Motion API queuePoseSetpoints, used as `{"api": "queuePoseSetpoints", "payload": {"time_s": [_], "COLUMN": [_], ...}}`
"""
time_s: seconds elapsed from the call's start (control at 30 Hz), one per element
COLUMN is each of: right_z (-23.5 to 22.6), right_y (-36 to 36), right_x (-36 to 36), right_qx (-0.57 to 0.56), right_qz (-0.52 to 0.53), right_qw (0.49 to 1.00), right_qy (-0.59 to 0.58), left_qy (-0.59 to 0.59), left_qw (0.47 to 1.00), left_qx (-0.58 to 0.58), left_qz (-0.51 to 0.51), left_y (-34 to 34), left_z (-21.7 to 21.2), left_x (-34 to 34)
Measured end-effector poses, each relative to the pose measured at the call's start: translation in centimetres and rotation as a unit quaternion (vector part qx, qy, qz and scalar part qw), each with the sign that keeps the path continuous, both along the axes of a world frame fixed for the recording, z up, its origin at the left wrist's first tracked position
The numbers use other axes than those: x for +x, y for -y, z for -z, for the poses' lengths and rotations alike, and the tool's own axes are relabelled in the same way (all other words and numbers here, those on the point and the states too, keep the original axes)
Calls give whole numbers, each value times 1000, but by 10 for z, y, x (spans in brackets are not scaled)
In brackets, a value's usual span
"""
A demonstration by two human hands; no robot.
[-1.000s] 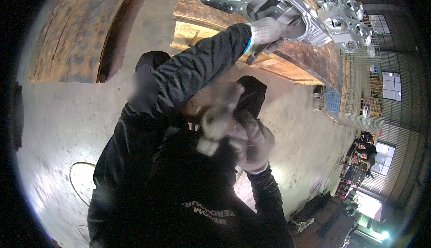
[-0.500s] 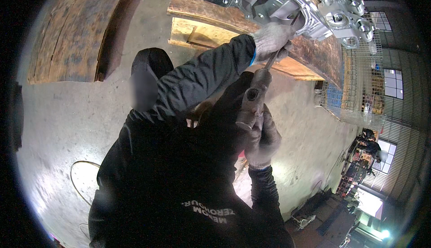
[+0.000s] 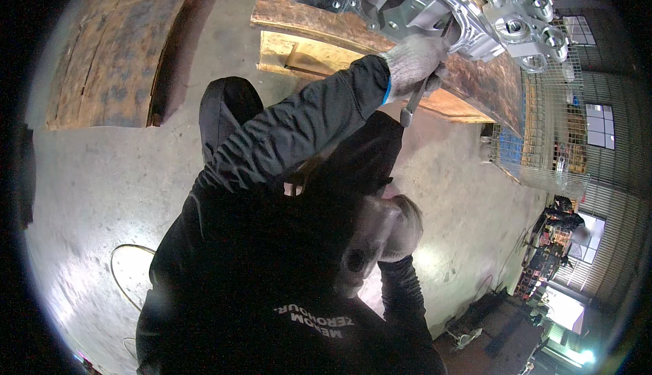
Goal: The person deburrs and cleans a large machined metal part on a wooden workbench. They use a metal file to smooth edges and a hammer to tap the part, then wipe surfaces with a cloth. The part is rotated and repositioned multiple times to access different areas.
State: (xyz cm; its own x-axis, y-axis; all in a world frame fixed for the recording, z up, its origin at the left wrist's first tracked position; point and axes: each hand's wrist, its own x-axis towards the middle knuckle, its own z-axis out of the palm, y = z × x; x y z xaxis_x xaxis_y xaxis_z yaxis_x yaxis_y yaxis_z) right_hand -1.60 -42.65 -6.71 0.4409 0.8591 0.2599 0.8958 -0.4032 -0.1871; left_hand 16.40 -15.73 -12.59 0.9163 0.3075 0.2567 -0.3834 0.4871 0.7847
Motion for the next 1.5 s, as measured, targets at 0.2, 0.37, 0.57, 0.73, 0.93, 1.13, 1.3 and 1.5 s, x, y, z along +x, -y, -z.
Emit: {"api": "queuePoseSetpoints", "payload": {"time_s": [0.2,0.37,0.57,0.73,0.93,1.13,1.3,1.5], "right_z": [19,25,28,36,29,55,50,51], "right_y": [-37,-2,-5,6,12,22,4,-23], "right_x": [15,-5,-1,0,-1,1,-1,10], "right_qx": [195,145,187,229,407,239,249,328], "right_qz": [65,48,148,205,122,42,68,-24], "right_qw": [961,982,951,902,589,920,907,877], "right_qy": [-186,-112,-196,-303,-687,-308,-332,-349], "left_qy": [6,272,234,-112,-213,-243,-236,-293], "left_qw": [990,844,891,987,974,968,959,940], "left_qx": [126,275,204,-110,-74,-30,-85,-43], "left_qz": [-60,-370,-330,25,26,-64,-130,-169], "left_y": [-12,-1,26,8,14,23,26,13], "left_z": [1,36,29,-66,-69,-48,-58,-59], "left_x": [6,29,-3,-78,-112,-125,-145,-159]}}
